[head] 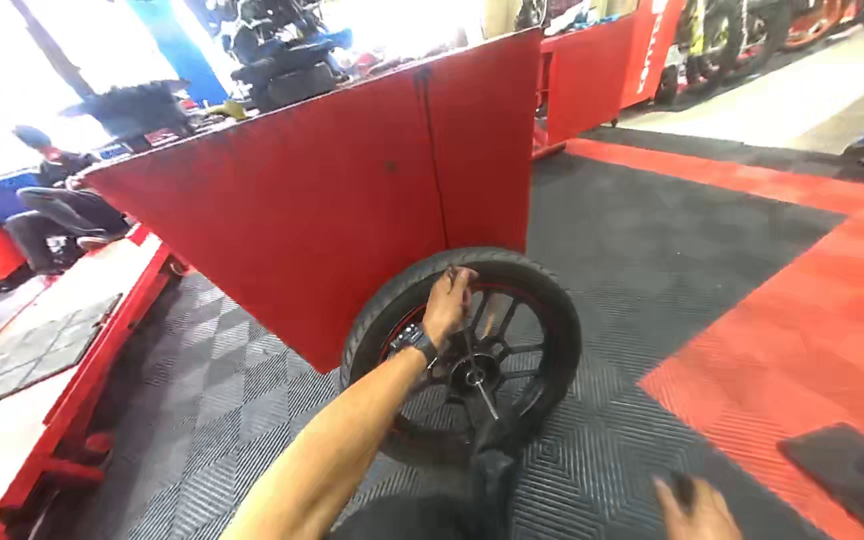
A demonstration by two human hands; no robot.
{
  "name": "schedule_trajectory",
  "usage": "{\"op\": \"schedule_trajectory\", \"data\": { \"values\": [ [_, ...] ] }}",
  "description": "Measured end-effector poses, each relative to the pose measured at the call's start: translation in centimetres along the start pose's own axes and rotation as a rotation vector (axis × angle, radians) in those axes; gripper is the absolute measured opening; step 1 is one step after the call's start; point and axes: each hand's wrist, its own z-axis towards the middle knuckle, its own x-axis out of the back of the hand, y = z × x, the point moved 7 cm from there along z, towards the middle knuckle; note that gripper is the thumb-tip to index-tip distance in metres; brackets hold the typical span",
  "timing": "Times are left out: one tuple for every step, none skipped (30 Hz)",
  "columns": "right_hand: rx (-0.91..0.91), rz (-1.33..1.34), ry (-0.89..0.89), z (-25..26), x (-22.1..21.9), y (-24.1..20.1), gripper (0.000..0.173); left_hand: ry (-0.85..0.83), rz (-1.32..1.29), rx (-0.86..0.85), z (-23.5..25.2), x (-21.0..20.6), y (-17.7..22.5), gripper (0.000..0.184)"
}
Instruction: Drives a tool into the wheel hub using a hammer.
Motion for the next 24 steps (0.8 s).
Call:
{"op": "schedule_trajectory", "data": {
  "values": [
    [0.116,0.076,-0.006,0.7,0.0,-5.9,0.056,-0.021,0.023,-0.021,-1.0,-0.5,0.8,0.046],
    [0.201,0.144,-0.029,0.9,-0.5,-11.4,0.057,-0.050,0.039,-0.041,-2.5,-1.2,1.9,0.045],
    [0.252,0.204,-0.081,0.9,-1.5,-16.2,0.061,-0.088,0.043,-0.044,-4.4,-2.0,3.2,0.045],
    [0.280,0.264,-0.137,1.0,-3.0,-20.3,0.068,-0.135,0.053,-0.040,-6.3,-2.9,4.9,0.044],
    [0.299,0.324,-0.186,0.9,-4.9,-23.4,0.073,-0.188,0.080,-0.040,-7.8,-3.8,6.0,0.043],
    [0.331,0.379,-0.209,0.2,-6.8,-25.5,0.074,-0.240,0.122,-0.040,-9.2,-4.6,6.7,0.042],
    [0.376,0.439,-0.172,-0.6,-8.1,-27.0,0.073,-0.304,0.164,-0.050,-10.4,-5.4,7.3,0.041],
    [0.426,0.494,-0.057,-1.1,-8.4,-28.0,0.066,-0.378,0.199,-0.060,-11.1,-6.1,8.0,0.043],
    [0.447,0.536,0.088,-1.7,-8.0,-28.3,0.059,-0.464,0.221,-0.049,-11.8,-6.7,8.5,0.045],
    [0.441,0.551,0.222,-2.2,-7.3,-28.2,0.052,-0.550,0.235,-0.022,-12.7,-7.3,8.9,0.048],
    [0.403,0.566,0.311,-2.7,-6.4,-27.8,0.047,-0.617,0.240,0.000,-13.5,-7.8,9.2,0.051],
    [0.343,0.625,0.321,-2.9,-5.9,-27.2,0.045,-0.667,0.241,0.022,-14.2,-8.3,9.5,0.052],
    [0.307,0.690,0.258,-3.0,-5.9,-26.4,0.048,-0.691,0.238,0.029,-14.8,-8.5,9.6,0.052],
    [0.306,0.708,0.198,-3.2,-5.4,-26.2,0.052,-0.702,0.230,0.018,-15.3,-8.7,9.7,0.052],
    [0.329,0.693,0.172,-3.3,-4.6,-26.3,0.056,-0.695,0.228,-0.012,-15.5,-8.5,9.7,0.053],
    [0.359,0.681,0.139,-3.1,-3.9,-26.7,0.056,-0.677,0.231,-0.070,-15.6,-8.2,10.0,0.055],
    [0.365,0.693,0.095,-2.9,-3.3,-27.0,0.052,-0.659,0.240,-0.166,-15.9,-7.7,10.9,0.058],
    [0.317,0.702,0.054,-2.6,-2.3,-27.7,0.045,-0.647,0.232,-0.270,-16.3,-6.9,12.6,0.063],
    [0.200,0.698,0.019,-2.1,-0.8,-28.7,0.035,-0.609,0.200,-0.384,-16.5,-5.7,15.3,0.067],
    [0.061,0.676,-0.026,-1.6,0.1,-29.4,0.027,-0.530,0.152,-0.491,-16.3,-4.0,18.4,0.069],
    [0.001,0.659,-0.063,-1.1,-0.1,-29.3,0.021,-0.440,0.103,-0.566,-15.8,-2.1,21.1,0.070],
    [0.024,0.671,-0.063,-0.8,-1.4,-28.4,0.020,-0.371,0.108,-0.605,-15.0,-0.3,22.5,0.073],
    [0.080,0.708,-0.033,-0.7,-2.9,-27.0,0.024,-0.333,0.200,-0.594,-14.0,1.2,22.2,0.077],
    [0.134,0.753,-0.005,-0.7,-3.7,-26.0,0.028,-0.308,0.370,-0.511,-13.0,2.7,20.0,0.080]
  ]
}}
